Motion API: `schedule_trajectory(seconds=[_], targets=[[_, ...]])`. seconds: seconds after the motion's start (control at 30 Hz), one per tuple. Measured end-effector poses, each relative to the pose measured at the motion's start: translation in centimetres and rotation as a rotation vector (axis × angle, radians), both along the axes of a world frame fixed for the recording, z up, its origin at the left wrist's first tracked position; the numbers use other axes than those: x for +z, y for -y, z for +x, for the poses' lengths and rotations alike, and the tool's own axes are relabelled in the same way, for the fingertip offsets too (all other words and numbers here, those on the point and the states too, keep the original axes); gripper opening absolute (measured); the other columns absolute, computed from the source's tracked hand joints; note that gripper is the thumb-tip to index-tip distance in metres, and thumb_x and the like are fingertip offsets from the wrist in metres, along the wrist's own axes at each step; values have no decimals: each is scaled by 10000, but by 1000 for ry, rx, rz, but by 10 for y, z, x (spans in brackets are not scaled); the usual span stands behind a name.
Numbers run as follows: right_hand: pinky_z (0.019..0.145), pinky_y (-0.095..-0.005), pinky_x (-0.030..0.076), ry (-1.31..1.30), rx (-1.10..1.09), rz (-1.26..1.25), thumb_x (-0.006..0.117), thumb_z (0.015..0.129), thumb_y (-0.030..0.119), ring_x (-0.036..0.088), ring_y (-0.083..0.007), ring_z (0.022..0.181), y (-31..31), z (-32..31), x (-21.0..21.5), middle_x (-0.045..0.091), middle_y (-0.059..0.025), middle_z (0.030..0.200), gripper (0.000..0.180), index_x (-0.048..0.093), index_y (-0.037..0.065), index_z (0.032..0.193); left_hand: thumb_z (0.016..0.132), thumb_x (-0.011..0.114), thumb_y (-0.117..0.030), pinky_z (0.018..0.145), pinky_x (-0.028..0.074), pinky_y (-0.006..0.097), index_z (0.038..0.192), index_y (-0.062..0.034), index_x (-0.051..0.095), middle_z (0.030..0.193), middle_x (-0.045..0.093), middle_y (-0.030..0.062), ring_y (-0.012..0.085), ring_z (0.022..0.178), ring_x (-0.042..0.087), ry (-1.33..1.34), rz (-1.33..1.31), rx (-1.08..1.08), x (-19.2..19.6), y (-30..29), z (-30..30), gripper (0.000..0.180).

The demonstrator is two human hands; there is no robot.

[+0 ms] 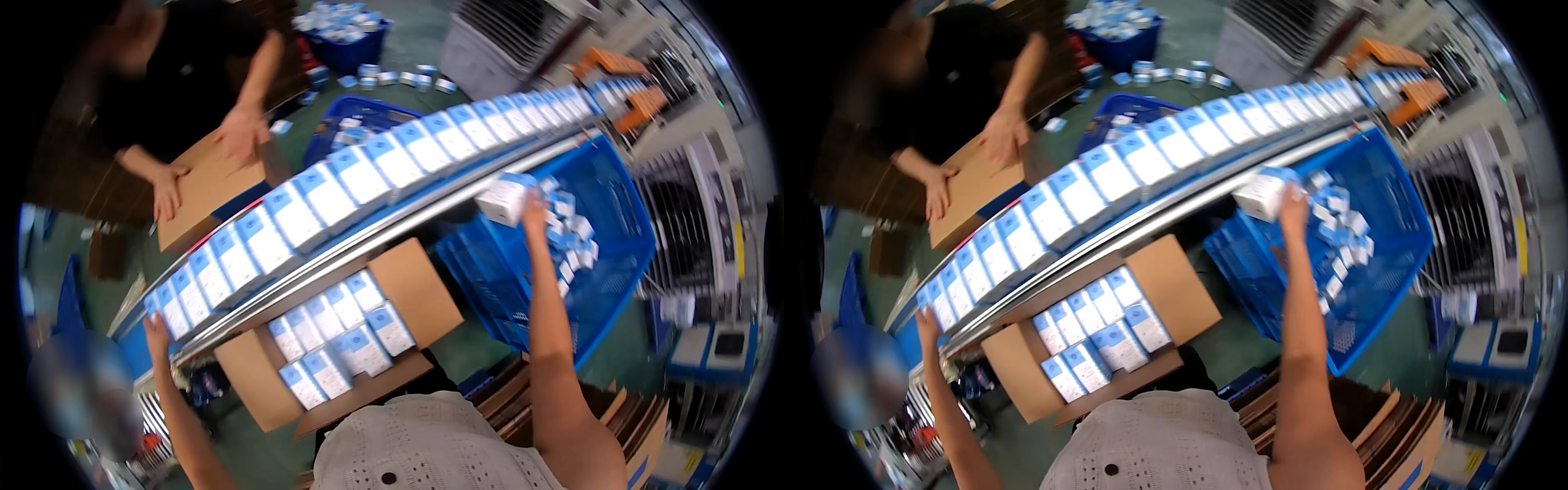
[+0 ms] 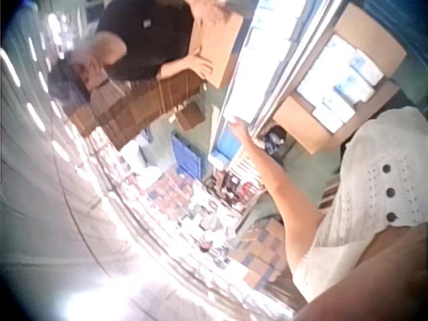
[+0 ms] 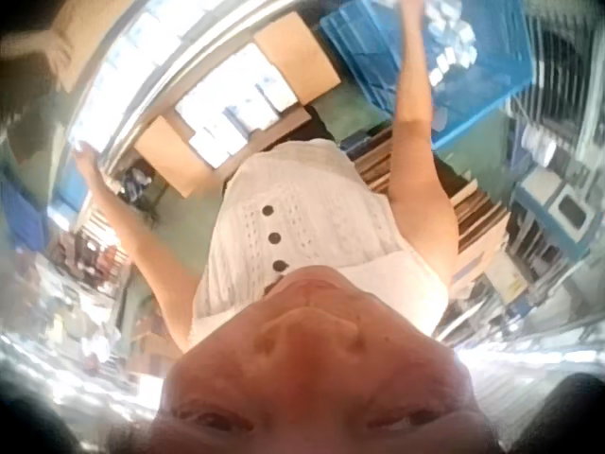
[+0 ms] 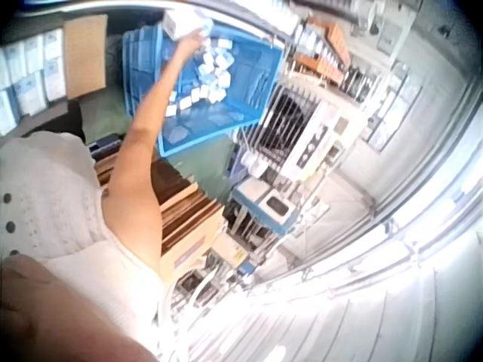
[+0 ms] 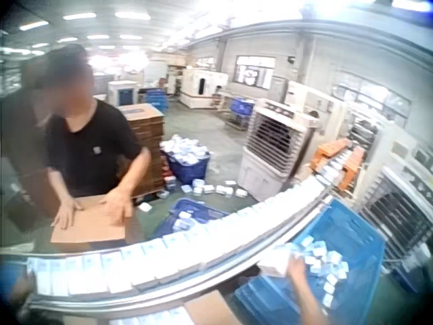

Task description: The person assembles cardboard boxes, fills them with smaller white and blue product boxes from a conveyor belt, and places the filled boxes onto a machine for sealing.

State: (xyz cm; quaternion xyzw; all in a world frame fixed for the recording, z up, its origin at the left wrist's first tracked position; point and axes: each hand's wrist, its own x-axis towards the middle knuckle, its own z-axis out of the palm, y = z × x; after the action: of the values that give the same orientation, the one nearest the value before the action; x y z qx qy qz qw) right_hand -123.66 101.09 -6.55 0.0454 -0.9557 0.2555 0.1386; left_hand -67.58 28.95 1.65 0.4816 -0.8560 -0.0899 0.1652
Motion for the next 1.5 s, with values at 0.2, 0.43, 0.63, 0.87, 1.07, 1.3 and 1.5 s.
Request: schedule_trajectory(seconds=[0.2, 0.43, 0.63, 0.87, 1.07, 1.3, 1.5], targets=[[745, -400, 420, 8, 592, -255, 420, 855, 113, 527, -336, 812, 201, 156, 146, 538, -178, 874, 166, 518, -6, 915, 831, 462, -475, 767, 427, 449, 1152, 31, 375, 976, 544, 312, 449, 923, 531, 38, 167, 52, 34, -72, -55, 606], [884, -455, 364, -126, 1321, -28, 491, 739, 115, 488, -393, 883, 441, 318, 138, 523, -247, 840, 226, 521, -91, 826, 782, 557, -485, 691, 461, 373, 1069, 70, 420, 877, 591, 251, 325, 803, 600, -164, 294, 190, 34, -45, 2, 640], [772, -412, 460, 463, 1013, -221, 644, 686, 481, 546, -411, 911, 508, 308, 117, 466, -341, 1067, 730, 444, -133, 1026, 770, 605, -428, 830, 412, 333, 1150, 72, 405, 1024, 561, 223, 276, 957, 548, -269, 425, 126, 55, -42, 1, 659], [706, -386, 451, 168, 1002, -347, 744, 621, 382, 558, -324, 793, 402, 331, 203, 533, -179, 842, 610, 472, -43, 965, 768, 624, -264, 829, 414, 317, 1241, 36, 292, 1096, 512, 188, 237, 957, 516, -566, 145, -9, 103, -121, 26, 651], [763, -375, 451, 215, 948, -538, 731, 638, 213, 560, -293, 882, 219, 303, 118, 548, -193, 983, 491, 516, -51, 993, 620, 721, -165, 906, 363, 353, 1308, -6, 185, 1190, 363, 174, 265, 1112, 383, -747, 282, -232, 46, -315, -15, 886], [623, -475, 438, 380, 840, 32, 578, 789, 342, 524, -431, 748, 227, 268, 40, 486, -254, 891, 399, 478, -45, 786, 792, 590, -196, 660, 460, 421, 1259, 43, 244, 850, 570, 251, 392, 730, 567, -69, 519, -160, -65, -319, -71, 628], [544, -414, 439, -69, 801, 86, 592, 750, 226, 509, -339, 692, 221, 273, 27, 474, -160, 795, 254, 487, 16, 653, 809, 556, -205, 758, 452, 395, 1114, 22, 480, 1002, 582, 178, 385, 883, 557, -290, -233, -252, 47, -265, -92, 388]])
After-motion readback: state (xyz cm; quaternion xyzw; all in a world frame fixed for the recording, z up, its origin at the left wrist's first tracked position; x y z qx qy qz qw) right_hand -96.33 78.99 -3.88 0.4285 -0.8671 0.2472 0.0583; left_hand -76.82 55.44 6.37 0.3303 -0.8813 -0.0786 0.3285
